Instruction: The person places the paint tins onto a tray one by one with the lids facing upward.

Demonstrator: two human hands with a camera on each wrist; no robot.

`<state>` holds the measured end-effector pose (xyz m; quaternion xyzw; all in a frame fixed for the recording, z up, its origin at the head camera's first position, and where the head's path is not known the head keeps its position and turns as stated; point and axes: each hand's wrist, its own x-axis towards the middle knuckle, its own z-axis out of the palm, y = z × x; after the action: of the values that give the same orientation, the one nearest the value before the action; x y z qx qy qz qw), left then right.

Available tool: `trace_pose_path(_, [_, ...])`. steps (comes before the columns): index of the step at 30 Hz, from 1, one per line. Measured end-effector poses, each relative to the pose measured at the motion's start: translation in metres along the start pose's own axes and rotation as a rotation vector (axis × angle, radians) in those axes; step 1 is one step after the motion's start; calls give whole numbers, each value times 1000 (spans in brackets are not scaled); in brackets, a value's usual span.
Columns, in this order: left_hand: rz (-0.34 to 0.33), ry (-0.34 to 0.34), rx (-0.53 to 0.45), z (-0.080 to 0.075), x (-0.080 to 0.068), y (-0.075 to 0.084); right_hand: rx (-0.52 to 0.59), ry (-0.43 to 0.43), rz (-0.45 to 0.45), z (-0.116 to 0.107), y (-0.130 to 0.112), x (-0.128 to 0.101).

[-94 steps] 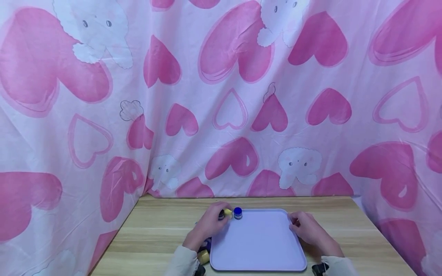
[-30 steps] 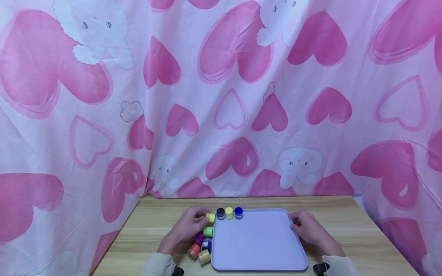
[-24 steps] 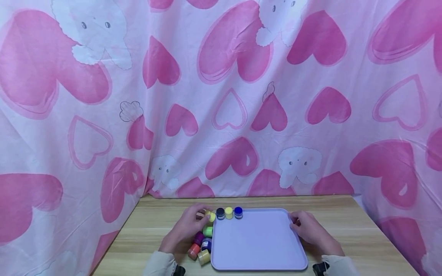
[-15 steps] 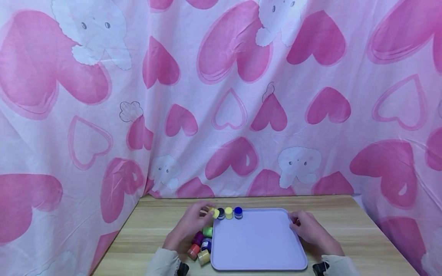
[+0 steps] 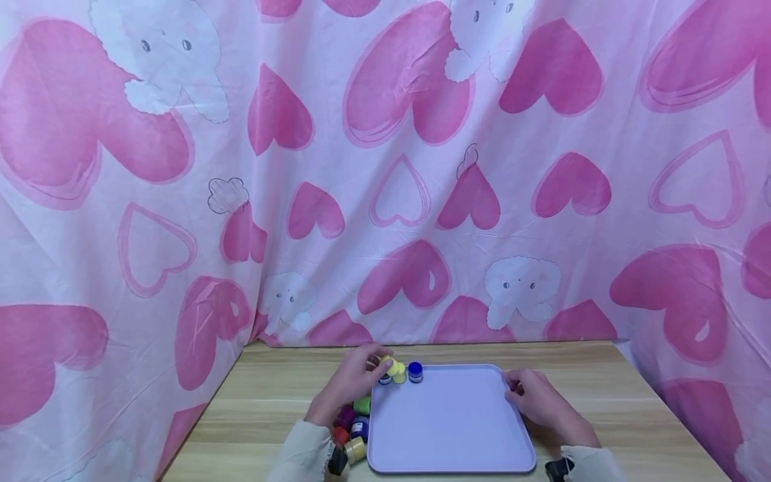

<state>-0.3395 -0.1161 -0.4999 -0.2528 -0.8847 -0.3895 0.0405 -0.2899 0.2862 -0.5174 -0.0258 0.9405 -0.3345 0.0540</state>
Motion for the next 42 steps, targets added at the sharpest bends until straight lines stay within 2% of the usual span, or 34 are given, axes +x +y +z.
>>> trace_pose_path(8, [42,6,-5,14,13,9,9,1,8,0,-1,0])
trace_pose_path(20, [48,30,-58,31,28,19,2,5,6,-1,-1,-1])
trace_pose_path(29, [100,63,-37,49,37,27,3,10,5,0,1,0])
trace_pose_path(31, [118,64,-25,52,39,30,6,11,8,0,1,0])
trace_pose_path(35, [161,59,65,59,41,34,6,8,3,0,0,-1])
trace_pose_path(42, [161,29,199,71,44,37,7,8,-2,0,0,-1])
